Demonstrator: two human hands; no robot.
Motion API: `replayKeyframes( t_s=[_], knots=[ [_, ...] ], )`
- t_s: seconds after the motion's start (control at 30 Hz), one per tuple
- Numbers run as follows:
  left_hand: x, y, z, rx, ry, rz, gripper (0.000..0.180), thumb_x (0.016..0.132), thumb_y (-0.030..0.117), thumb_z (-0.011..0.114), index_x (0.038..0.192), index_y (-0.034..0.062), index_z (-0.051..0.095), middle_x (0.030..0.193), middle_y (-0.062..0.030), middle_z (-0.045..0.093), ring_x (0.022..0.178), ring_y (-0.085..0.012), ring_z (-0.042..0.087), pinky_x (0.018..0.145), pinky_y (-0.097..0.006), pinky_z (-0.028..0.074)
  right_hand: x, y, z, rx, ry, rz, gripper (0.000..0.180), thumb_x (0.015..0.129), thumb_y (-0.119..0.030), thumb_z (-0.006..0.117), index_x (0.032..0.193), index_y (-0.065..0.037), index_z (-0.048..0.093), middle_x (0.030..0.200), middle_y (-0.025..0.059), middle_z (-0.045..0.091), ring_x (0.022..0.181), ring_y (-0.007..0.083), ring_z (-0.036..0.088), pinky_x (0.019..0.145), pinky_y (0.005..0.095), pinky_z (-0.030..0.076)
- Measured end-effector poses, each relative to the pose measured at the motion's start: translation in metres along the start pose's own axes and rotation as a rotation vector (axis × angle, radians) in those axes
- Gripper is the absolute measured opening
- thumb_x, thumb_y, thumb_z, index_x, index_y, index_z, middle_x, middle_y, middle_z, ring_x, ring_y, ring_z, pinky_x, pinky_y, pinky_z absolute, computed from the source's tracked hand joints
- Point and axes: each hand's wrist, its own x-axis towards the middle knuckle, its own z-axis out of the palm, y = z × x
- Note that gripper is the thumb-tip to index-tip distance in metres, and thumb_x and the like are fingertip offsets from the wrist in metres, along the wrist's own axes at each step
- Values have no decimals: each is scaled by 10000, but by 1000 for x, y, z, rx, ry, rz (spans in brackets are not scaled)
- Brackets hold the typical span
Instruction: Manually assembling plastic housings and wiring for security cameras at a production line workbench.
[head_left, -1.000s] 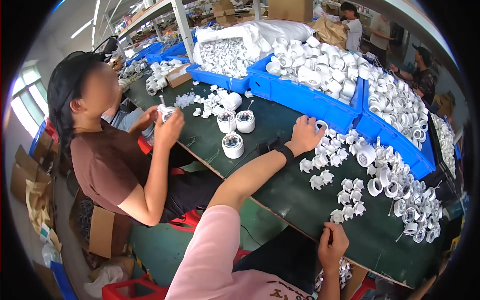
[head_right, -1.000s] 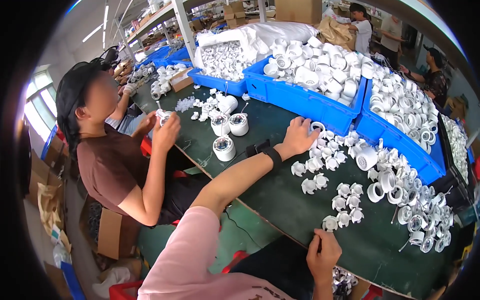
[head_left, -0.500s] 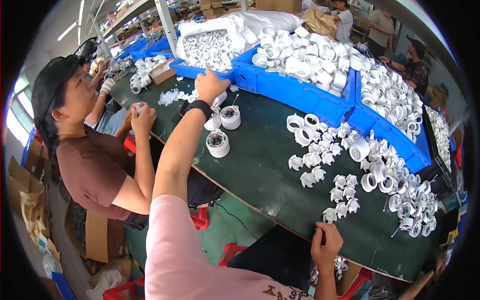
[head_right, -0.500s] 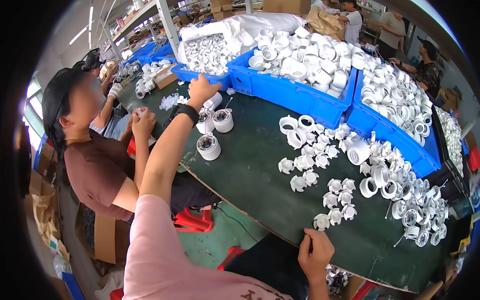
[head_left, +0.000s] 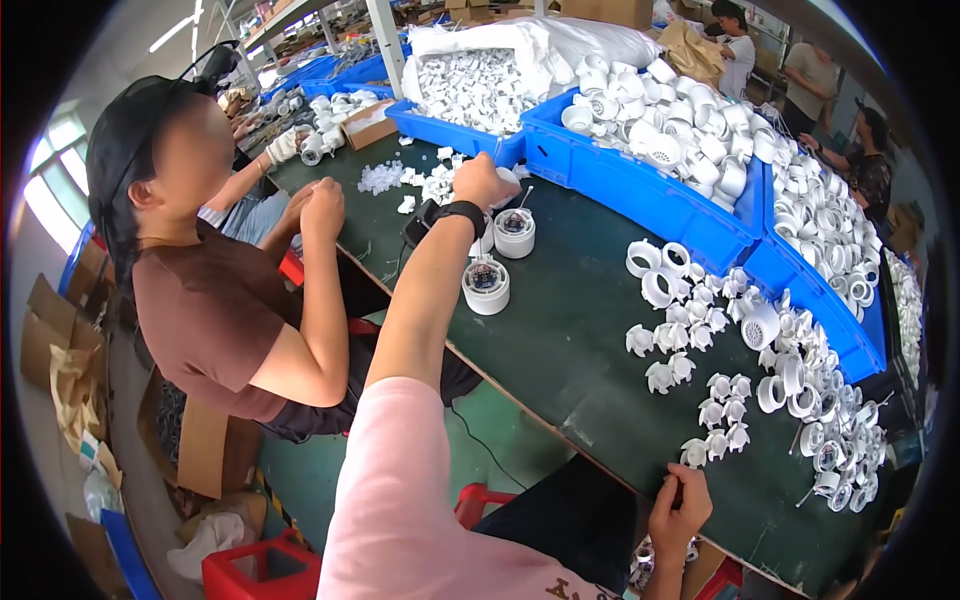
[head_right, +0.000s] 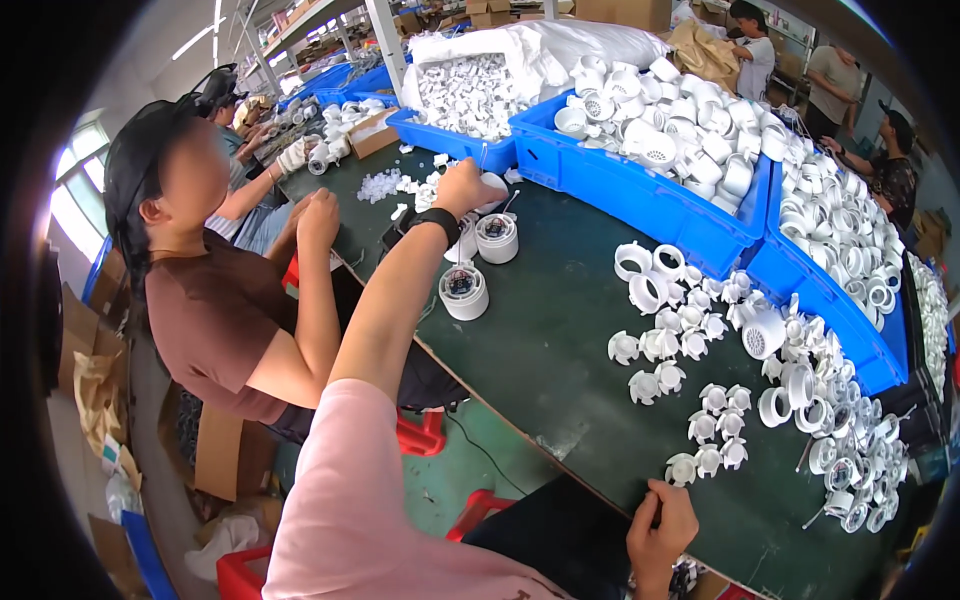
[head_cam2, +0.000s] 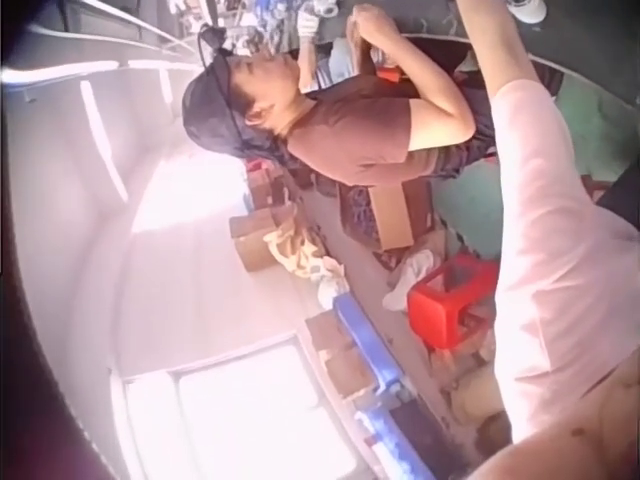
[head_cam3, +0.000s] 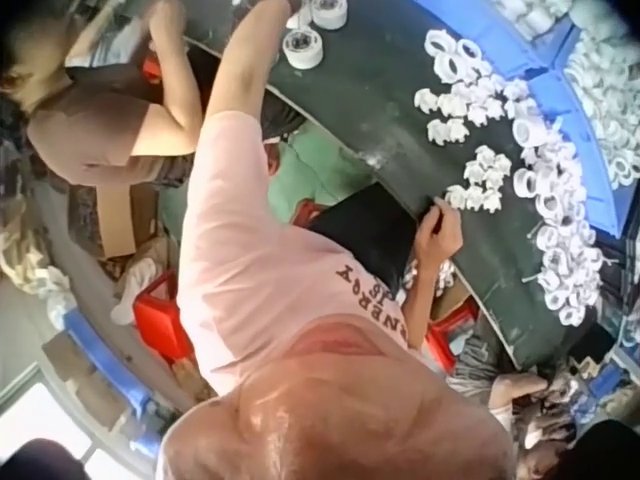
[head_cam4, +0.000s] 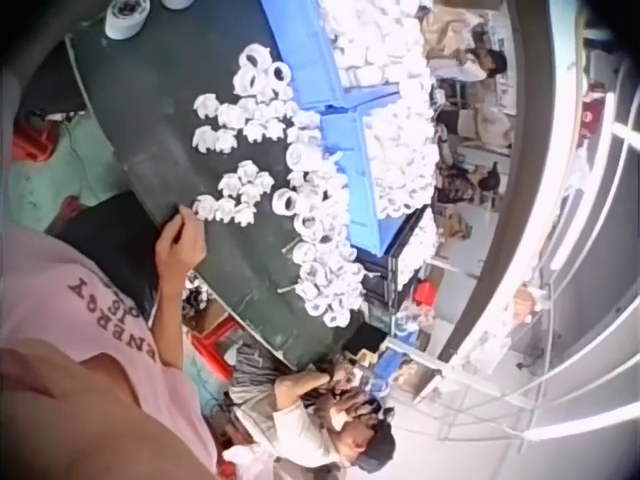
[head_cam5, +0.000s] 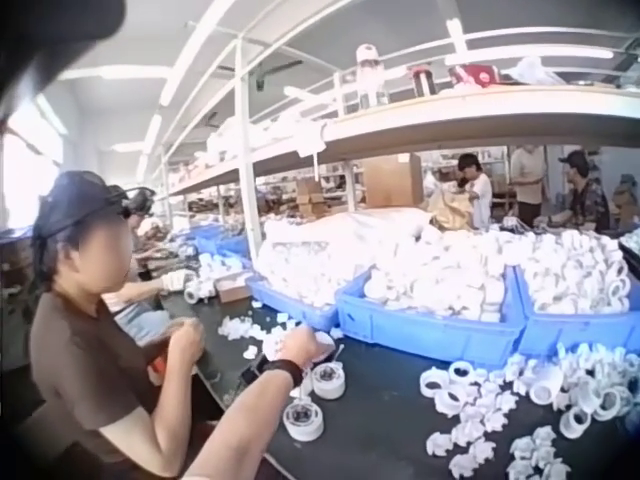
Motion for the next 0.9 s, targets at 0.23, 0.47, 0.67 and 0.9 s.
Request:
replayKeyframes(
  t_s=[0.23,0.47,0.67,0.9],
  knots=[
    [-1,-5,6,-181,13,-37,870,516,535,867,1057,-84,584,1060,-239,634,979,-340,640,842,-382,525,2,-3,0,14,-8,15,125,803,78,557,902,20,607,725,113,560,512,220,496,467,309,366],
    [-15,-6,-20,-14,-233,106,619,589,426,799,961,-55,678,1033,-235,668,935,-336,666,838,-380,523,2,-4,-3,20,-20,16,125,801,90,558,897,24,602,721,126,558,528,246,502,475,323,374],
    [-27,-6,-23,98,-79,40,593,643,360,759,1074,-29,636,1171,-270,571,1117,-393,541,945,-427,450,-1,0,-3,46,-14,-36,105,849,60,530,918,19,597,731,88,528,543,172,461,482,278,334],
    [-184,42,-25,-294,452,629,556,813,259,666,1265,0,472,1293,-283,388,1168,-432,407,985,-486,340,0,4,-4,66,-2,-44,100,859,44,531,933,23,596,747,97,535,572,187,476,509,285,362]
  ],
)
